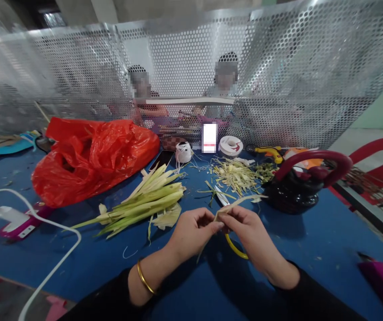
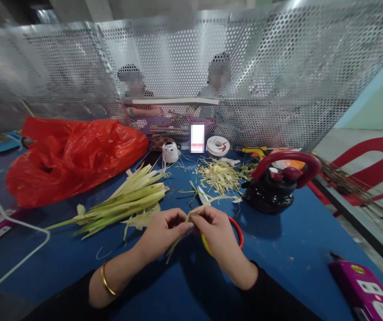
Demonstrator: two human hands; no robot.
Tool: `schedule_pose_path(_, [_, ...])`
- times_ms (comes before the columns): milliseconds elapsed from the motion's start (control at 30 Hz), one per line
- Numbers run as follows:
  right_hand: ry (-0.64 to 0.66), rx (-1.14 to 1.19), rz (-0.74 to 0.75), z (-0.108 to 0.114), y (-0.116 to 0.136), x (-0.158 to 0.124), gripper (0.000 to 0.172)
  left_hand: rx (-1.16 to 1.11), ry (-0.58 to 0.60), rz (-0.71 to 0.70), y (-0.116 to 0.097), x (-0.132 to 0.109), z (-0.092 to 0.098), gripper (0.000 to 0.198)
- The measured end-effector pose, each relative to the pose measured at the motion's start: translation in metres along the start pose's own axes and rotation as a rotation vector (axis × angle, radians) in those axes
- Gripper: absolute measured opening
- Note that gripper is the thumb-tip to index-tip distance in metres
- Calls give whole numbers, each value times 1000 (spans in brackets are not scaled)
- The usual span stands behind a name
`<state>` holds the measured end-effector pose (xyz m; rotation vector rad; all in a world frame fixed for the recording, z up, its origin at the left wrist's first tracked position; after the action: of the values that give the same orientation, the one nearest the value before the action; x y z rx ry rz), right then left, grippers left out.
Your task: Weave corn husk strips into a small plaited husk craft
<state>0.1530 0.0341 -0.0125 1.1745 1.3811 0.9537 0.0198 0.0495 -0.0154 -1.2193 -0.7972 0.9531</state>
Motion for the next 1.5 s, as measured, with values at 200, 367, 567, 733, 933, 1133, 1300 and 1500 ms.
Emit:
schedule_pose_path(200, [47,27,-48,-1,-2,-2,12,-214,-4,120,8,-2,-1,34])
schedule_pose_path(367, [57,50,-62,-4,-7,-3,21,-97,-54,55,7,-1,-2,25])
schedule_pose_path(567, [-125,102,-2,11,-8,2,19,-166,85,100,14,-1,-9,15])
schedule_pose_path(733, [-197,185,-45,22,-11,7,27,-189,155,131,13,-3,-10,23])
schedule_pose_path(933, [-205,216,-61,24,-9,8,32,-260,126,139,6,-6,-10,39])
schedule_pose_path(1133, [-220,248,-55,25,-8,9,32,-256,62,145,7,-4,-7,32])
schedule_pose_path(1300, [-242,249,-7,27,-7,8,30,-238,34,213,10,-3,-4,23])
schedule_pose_path(1500, [-267,247,50,32,-5,11,29,-262,145,241,13,-5,-8,20])
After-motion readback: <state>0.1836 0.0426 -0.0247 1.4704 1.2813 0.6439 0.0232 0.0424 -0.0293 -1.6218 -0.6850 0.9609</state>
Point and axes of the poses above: each hand's wrist, its own x-axis towards the middle knuckle, its own z-axis out of the back of the hand, y = z × x, the point moved 5 cm from there along x, towards the middle knuckle, and after that the axes turned 6 degrees about -z, right-handed, at the moved point
